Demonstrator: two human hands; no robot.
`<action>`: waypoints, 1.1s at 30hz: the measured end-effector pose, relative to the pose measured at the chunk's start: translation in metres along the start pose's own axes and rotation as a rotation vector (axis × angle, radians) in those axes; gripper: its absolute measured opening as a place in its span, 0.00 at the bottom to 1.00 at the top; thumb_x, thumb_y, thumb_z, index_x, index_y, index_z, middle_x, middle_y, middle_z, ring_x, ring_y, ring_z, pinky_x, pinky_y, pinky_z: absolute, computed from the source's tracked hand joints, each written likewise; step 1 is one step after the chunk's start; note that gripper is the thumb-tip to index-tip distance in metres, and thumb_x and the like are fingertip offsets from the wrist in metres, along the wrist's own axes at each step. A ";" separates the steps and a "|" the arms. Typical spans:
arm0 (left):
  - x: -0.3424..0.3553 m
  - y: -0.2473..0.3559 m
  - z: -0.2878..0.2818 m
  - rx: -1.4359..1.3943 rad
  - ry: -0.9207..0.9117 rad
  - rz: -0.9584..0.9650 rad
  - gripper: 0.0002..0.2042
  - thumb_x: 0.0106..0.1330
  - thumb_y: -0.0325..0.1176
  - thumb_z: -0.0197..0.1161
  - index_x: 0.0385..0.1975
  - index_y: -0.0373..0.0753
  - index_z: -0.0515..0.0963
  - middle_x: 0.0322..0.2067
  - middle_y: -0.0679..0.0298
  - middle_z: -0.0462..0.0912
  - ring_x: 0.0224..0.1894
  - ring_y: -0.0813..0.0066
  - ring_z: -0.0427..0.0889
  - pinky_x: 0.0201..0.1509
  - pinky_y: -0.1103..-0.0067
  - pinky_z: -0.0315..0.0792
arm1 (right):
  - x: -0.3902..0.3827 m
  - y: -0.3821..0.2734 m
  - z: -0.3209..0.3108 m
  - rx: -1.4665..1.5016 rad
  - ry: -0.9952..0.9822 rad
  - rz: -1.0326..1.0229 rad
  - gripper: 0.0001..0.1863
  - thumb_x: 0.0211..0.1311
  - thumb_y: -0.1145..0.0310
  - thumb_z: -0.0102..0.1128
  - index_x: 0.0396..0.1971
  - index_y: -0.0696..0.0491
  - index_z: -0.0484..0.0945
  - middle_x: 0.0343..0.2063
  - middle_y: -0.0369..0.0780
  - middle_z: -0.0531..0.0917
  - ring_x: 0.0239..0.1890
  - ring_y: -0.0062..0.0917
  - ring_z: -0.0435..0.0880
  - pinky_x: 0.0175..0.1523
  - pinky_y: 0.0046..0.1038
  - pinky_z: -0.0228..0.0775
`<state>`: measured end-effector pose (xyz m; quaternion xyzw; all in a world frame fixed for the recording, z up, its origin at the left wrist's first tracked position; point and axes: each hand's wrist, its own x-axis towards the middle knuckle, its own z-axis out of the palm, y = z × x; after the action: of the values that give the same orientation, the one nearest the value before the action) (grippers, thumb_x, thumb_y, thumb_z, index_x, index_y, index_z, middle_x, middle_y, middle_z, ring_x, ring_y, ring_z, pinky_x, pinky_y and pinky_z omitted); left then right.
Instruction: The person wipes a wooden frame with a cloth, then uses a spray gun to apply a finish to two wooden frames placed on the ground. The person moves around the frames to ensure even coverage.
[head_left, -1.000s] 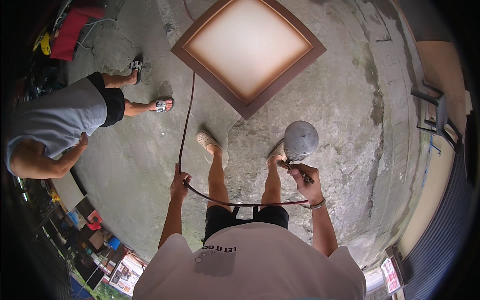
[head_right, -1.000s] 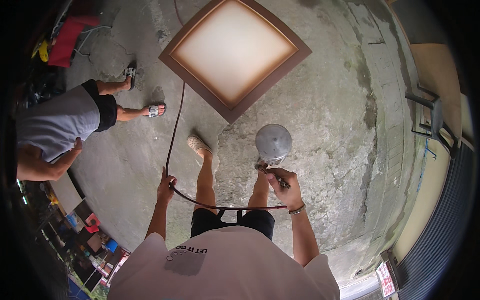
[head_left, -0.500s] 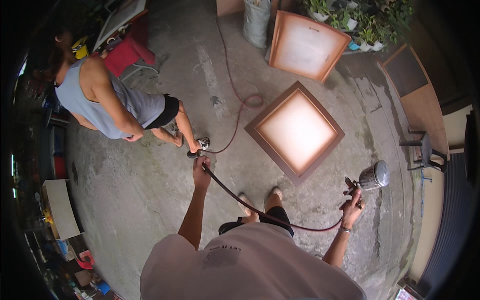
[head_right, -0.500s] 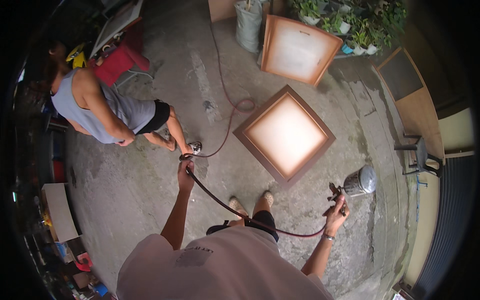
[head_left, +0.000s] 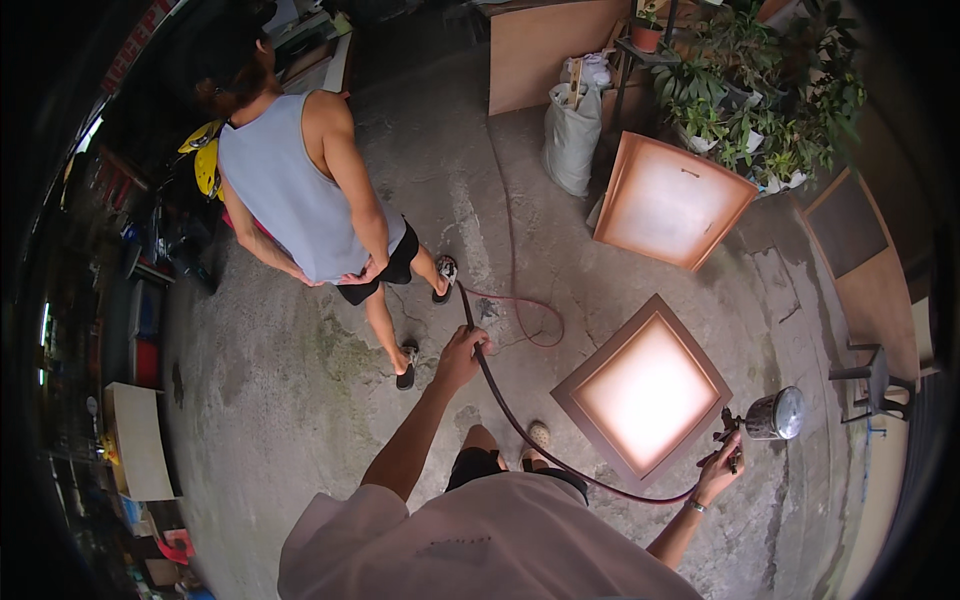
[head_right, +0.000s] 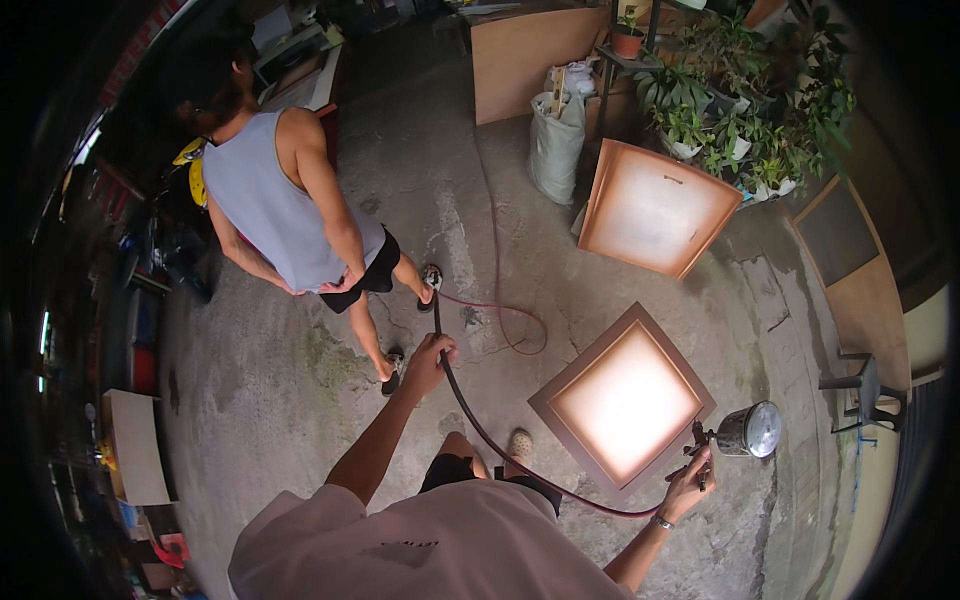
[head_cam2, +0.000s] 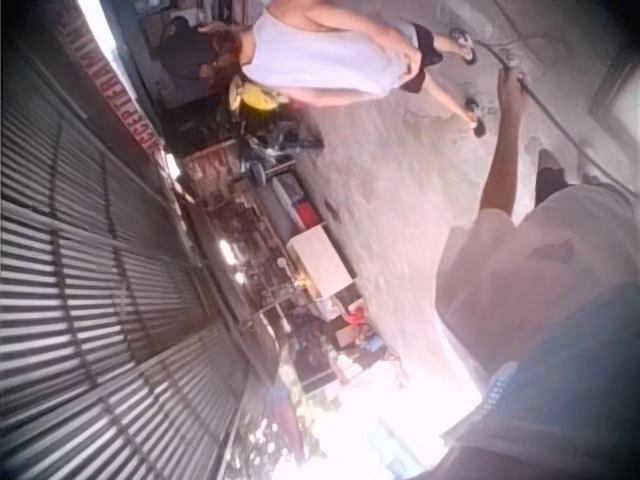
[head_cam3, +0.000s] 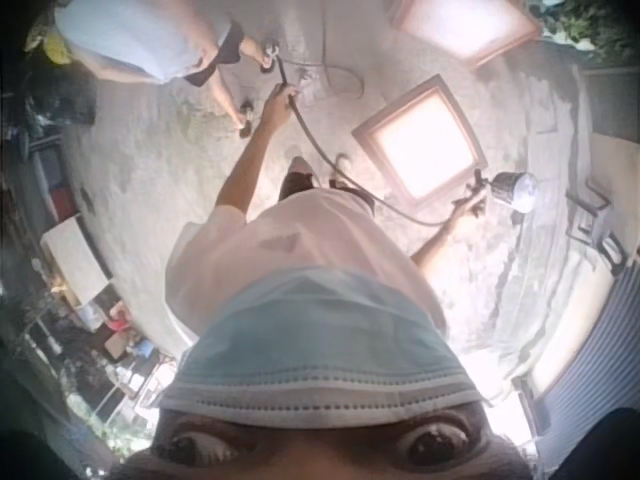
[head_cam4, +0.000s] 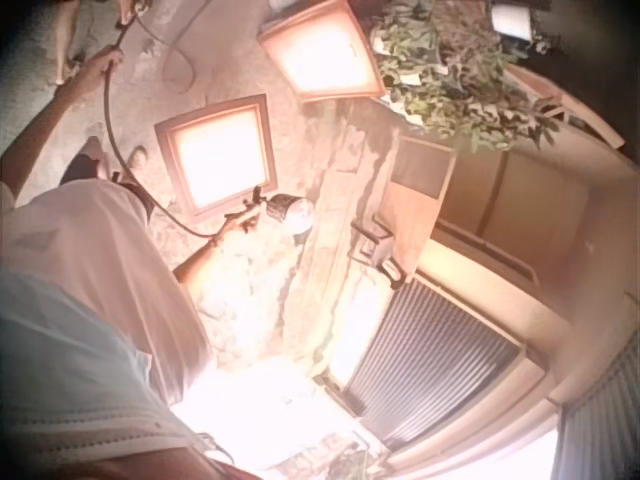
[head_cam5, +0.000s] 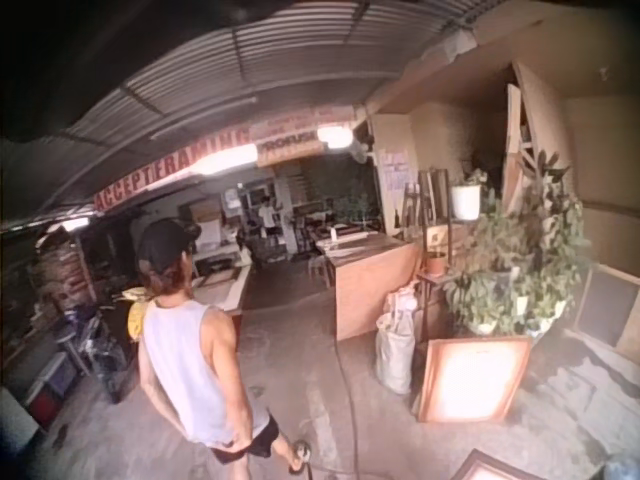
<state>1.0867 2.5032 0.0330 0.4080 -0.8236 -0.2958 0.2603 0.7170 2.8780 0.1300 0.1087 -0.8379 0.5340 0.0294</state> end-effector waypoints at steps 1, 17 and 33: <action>0.017 -0.010 -0.001 -0.009 -0.018 0.001 0.09 0.69 0.37 0.66 0.42 0.41 0.77 0.37 0.55 0.77 0.40 0.52 0.79 0.44 0.62 0.73 | 0.001 -0.008 0.010 -0.014 -0.002 -0.023 0.35 0.75 0.42 0.51 0.35 0.66 0.82 0.08 0.36 0.71 0.06 0.18 0.67 0.15 0.26 0.52; 0.470 -0.040 0.035 -0.216 -0.132 0.582 0.10 0.72 0.36 0.62 0.44 0.36 0.77 0.42 0.51 0.78 0.45 0.47 0.78 0.49 0.60 0.72 | -0.048 -0.128 0.226 -0.177 0.575 0.301 0.27 0.78 0.50 0.49 0.41 0.63 0.84 0.26 0.40 0.88 0.07 0.18 0.73 0.13 0.22 0.57; 0.671 0.056 0.165 0.164 -0.735 1.102 0.16 0.69 0.48 0.64 0.35 0.40 0.84 0.31 0.53 0.79 0.40 0.49 0.79 0.45 0.59 0.71 | -0.082 -0.192 0.399 -0.057 1.177 0.790 0.26 0.76 0.49 0.54 0.46 0.59 0.86 0.28 0.40 0.86 0.10 0.15 0.72 0.16 0.22 0.63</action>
<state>0.5908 2.0214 0.0842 -0.1816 -0.9665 -0.1759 0.0438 0.8642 2.4527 0.1160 -0.5106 -0.6734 0.4529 0.2842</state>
